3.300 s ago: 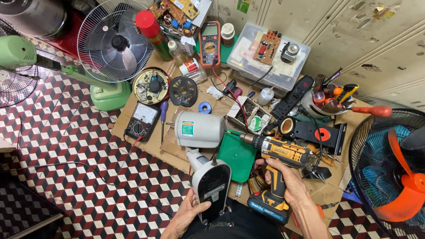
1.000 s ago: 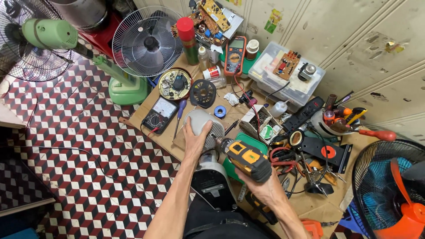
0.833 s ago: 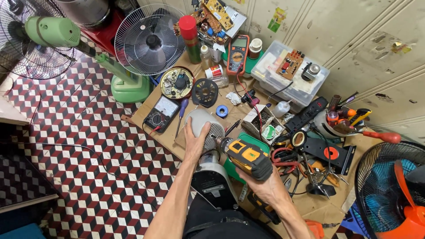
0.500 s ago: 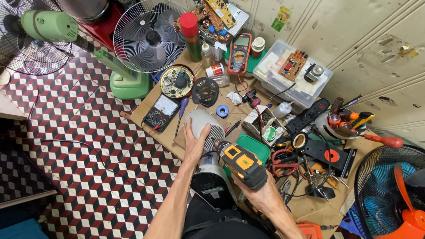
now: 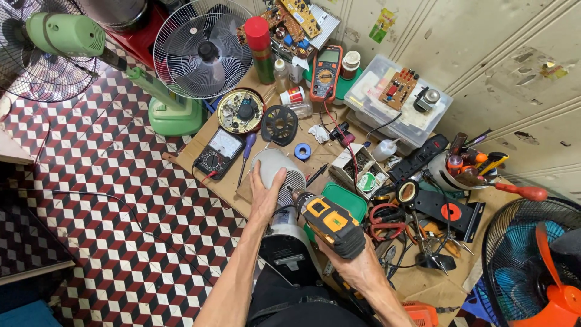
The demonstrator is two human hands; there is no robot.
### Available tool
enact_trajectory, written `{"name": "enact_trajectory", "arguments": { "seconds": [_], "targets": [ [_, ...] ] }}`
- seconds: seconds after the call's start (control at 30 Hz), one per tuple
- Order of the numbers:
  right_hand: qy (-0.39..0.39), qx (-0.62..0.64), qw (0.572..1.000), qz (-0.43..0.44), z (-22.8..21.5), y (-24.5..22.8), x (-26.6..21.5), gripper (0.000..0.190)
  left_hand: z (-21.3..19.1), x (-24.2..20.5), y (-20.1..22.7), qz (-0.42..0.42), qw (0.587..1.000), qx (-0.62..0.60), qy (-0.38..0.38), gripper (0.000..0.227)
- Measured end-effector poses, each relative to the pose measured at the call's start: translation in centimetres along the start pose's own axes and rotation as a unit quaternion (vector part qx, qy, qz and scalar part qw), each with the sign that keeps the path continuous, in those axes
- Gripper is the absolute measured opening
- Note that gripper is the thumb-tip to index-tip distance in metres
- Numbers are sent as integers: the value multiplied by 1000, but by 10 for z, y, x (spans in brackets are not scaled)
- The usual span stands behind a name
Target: Disassemble an electric fan motor housing and components using a power drill and hands.
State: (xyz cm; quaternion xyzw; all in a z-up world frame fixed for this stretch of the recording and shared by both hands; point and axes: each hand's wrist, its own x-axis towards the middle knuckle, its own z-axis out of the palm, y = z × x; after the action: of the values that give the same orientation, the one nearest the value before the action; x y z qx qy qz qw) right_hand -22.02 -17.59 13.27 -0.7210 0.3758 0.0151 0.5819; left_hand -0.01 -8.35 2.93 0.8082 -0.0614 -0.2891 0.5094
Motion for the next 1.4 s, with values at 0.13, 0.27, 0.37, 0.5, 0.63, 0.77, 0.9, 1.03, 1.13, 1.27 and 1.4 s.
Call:
{"name": "enact_trajectory", "arguments": {
  "seconds": [0.13, 0.27, 0.37, 0.5, 0.63, 0.77, 0.9, 1.03, 1.13, 1.27, 1.4],
  "targets": [
    [23, 16, 997, -75, 4, 8, -1, 38, -3, -2, 2, -6, 1000, -3, -3, 115],
    [10, 27, 997, -68, 5, 9, -2, 37, -4, -2, -2, -6, 1000, 0, -4, 113],
    [37, 34, 994, -94, 4, 1, -4, 36, -5, 0, -1, 6, 1000, 8, 3, 113],
    [14, 16, 998, -59, -2, -17, -15, 37, -5, 2, -5, 21, 1000, 4, 2, 111],
    [57, 51, 991, -114, -3, -2, -20, 37, -5, -1, 2, 17, 1000, -13, -6, 111],
    [37, 40, 998, -38, -4, -8, -17, 39, -5, -1, 0, 30, 1000, 0, -5, 112],
    [43, 21, 998, -49, 3, -18, -17, 41, -5, -6, 11, 19, 1000, -10, -10, 113],
    [82, 69, 980, -166, 4, -46, -23, 58, -5, -5, 8, 18, 1000, -11, -10, 113],
    [9, 66, 993, -99, 11, 19, -3, 40, -5, -3, 4, 32, 999, -16, -11, 113],
    [4, 33, 999, 3, 1, 1, -2, 42, 0, 4, -2, 33, 999, 15, -2, 111],
    [13, 32, 998, -53, 1, 0, -4, 40, 2, 9, -9, 40, 999, 14, 3, 111]
  ]
}}
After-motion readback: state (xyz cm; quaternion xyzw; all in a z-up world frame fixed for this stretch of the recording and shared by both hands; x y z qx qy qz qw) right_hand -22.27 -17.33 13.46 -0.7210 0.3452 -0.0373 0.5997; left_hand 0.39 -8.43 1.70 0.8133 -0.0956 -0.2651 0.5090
